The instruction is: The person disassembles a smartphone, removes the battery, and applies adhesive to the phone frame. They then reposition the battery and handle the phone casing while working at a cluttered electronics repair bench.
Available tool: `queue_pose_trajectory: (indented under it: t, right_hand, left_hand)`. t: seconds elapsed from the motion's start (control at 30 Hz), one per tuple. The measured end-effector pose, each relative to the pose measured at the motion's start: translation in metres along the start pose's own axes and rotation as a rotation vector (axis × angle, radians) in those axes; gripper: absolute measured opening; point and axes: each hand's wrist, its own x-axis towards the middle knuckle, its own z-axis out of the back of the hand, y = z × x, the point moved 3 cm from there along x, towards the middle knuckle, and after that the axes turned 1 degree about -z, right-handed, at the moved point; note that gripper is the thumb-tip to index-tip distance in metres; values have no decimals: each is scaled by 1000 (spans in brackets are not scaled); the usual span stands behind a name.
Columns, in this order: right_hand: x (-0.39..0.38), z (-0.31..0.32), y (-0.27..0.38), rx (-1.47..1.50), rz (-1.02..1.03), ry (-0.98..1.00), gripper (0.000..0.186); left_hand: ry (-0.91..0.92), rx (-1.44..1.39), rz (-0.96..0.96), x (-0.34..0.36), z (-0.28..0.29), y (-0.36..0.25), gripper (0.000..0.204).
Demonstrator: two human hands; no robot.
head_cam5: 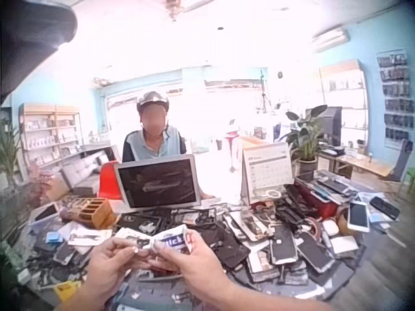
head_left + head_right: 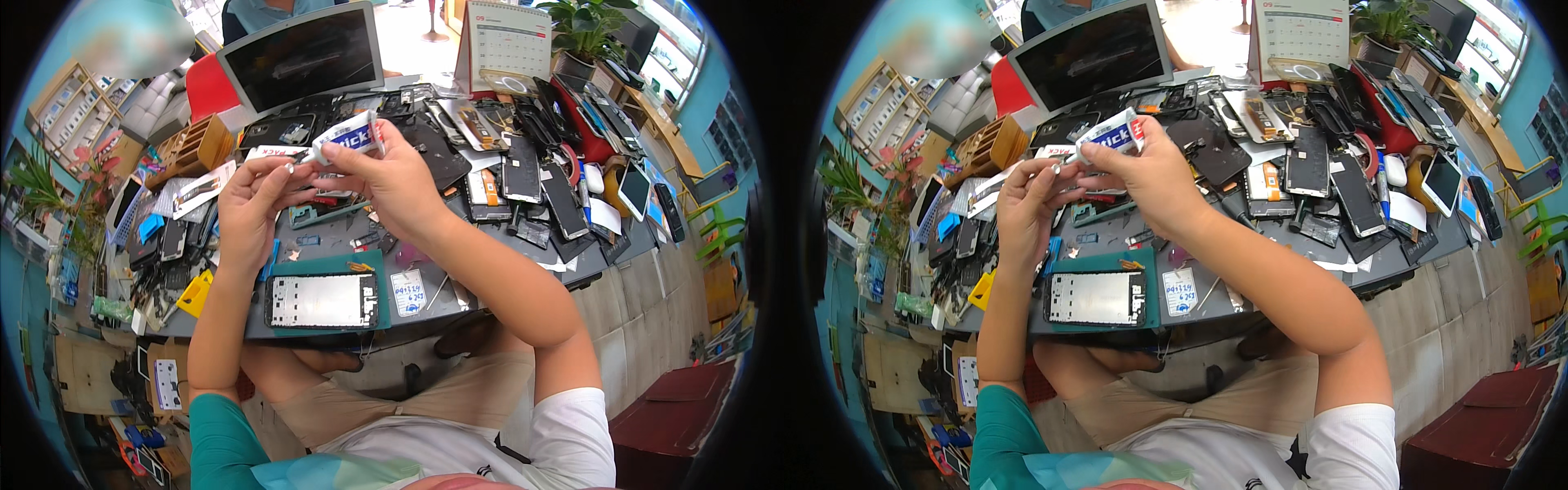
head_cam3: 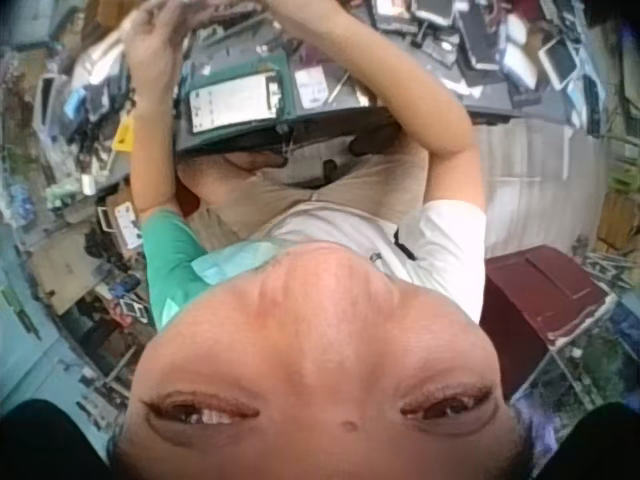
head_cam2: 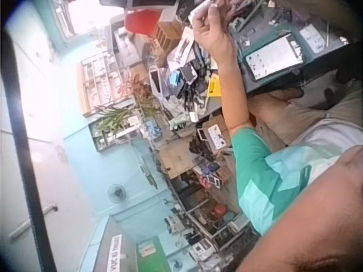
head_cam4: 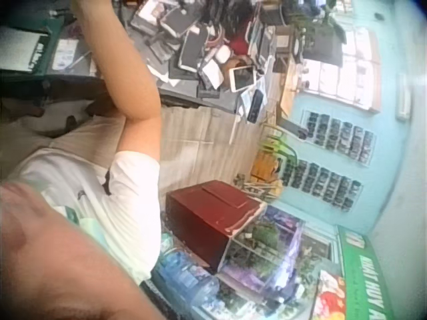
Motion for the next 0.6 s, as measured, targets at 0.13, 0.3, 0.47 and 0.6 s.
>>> queue_pose_trajectory:
  t: [0.13, 0.3, 0.47, 0.6]
  right_hand:
    - [1, 0, -2, -15, -2, -21, 38]
    - [1, -1, -1, -48, -3, -17, 38]
    - [2, 2, -3, -55, 26, -7, 34]
    - [1, -1, -1, -33, 36, 27, 32]
  left_hand:
    - [2, -34, 1, -1, -2, -1, 21]
    - [7, -4, 2, -2, 1, -1, 21]
    - [16, -8, 8, -2, -1, -1, 22]
    - [-1, -13, 15, -2, -3, -2, 21]
